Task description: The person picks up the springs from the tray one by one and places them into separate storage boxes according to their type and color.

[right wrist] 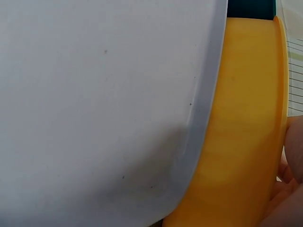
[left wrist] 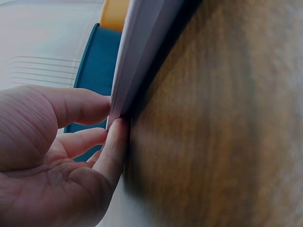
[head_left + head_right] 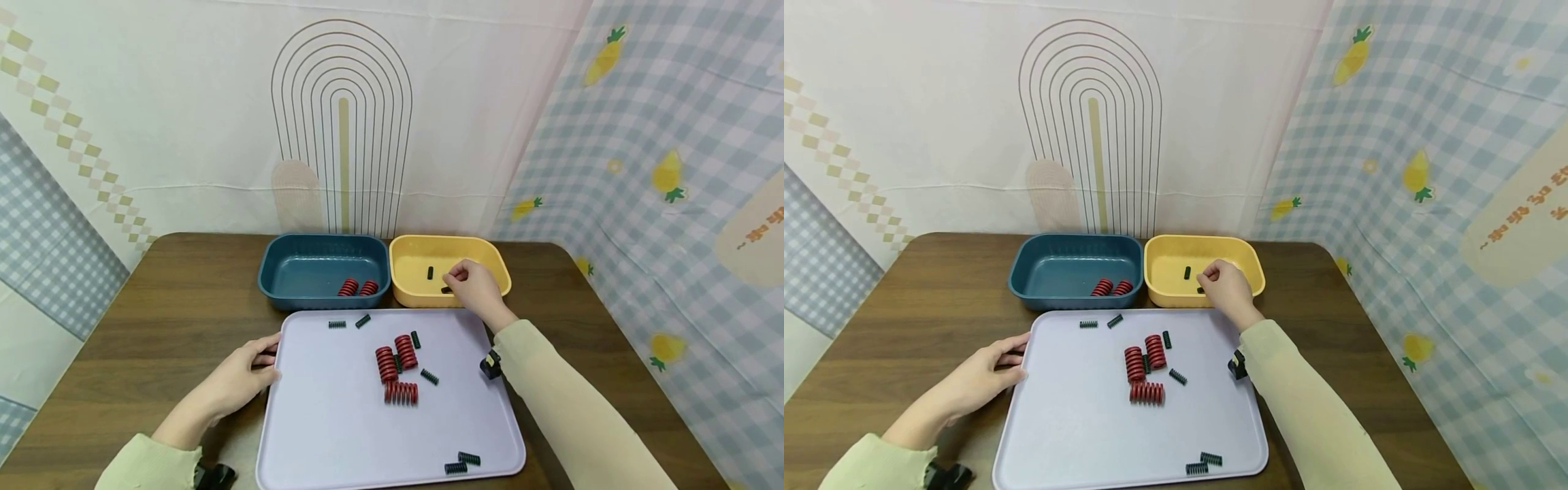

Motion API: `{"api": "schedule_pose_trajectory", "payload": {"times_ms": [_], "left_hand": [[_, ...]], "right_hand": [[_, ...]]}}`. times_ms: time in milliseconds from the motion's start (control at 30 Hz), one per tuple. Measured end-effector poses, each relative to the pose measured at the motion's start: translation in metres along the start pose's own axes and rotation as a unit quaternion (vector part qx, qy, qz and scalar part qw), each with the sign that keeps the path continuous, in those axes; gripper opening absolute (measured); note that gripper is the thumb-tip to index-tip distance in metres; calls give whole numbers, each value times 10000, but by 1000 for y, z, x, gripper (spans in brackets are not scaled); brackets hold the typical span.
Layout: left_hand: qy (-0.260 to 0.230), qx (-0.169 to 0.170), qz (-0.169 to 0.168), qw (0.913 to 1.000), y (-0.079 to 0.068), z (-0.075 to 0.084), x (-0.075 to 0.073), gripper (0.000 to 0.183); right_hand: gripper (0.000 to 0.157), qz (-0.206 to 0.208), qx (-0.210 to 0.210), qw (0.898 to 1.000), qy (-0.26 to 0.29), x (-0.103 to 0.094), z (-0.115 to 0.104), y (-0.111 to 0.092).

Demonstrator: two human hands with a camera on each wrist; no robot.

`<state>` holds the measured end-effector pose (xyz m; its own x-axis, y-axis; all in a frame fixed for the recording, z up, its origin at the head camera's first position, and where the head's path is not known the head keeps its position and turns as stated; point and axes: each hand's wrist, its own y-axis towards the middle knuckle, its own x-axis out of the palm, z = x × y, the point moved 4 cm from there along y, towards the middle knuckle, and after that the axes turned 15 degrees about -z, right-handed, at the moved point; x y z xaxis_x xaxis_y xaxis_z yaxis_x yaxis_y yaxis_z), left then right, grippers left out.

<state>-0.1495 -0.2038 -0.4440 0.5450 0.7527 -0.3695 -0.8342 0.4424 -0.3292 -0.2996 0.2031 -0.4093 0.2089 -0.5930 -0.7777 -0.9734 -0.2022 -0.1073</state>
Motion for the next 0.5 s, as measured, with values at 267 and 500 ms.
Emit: {"api": "schedule_pose_trajectory", "payload": {"times_ms": [267,500], "left_hand": [[11,24,1,10000,-1,1,0,62],[24,36,0,10000,0,-1,-1,63]], "right_hand": [[22,-36,-343,9992,223,-8,-5,-10],[29,-439,-1090,9928,211,-14,-16,-37]]}}
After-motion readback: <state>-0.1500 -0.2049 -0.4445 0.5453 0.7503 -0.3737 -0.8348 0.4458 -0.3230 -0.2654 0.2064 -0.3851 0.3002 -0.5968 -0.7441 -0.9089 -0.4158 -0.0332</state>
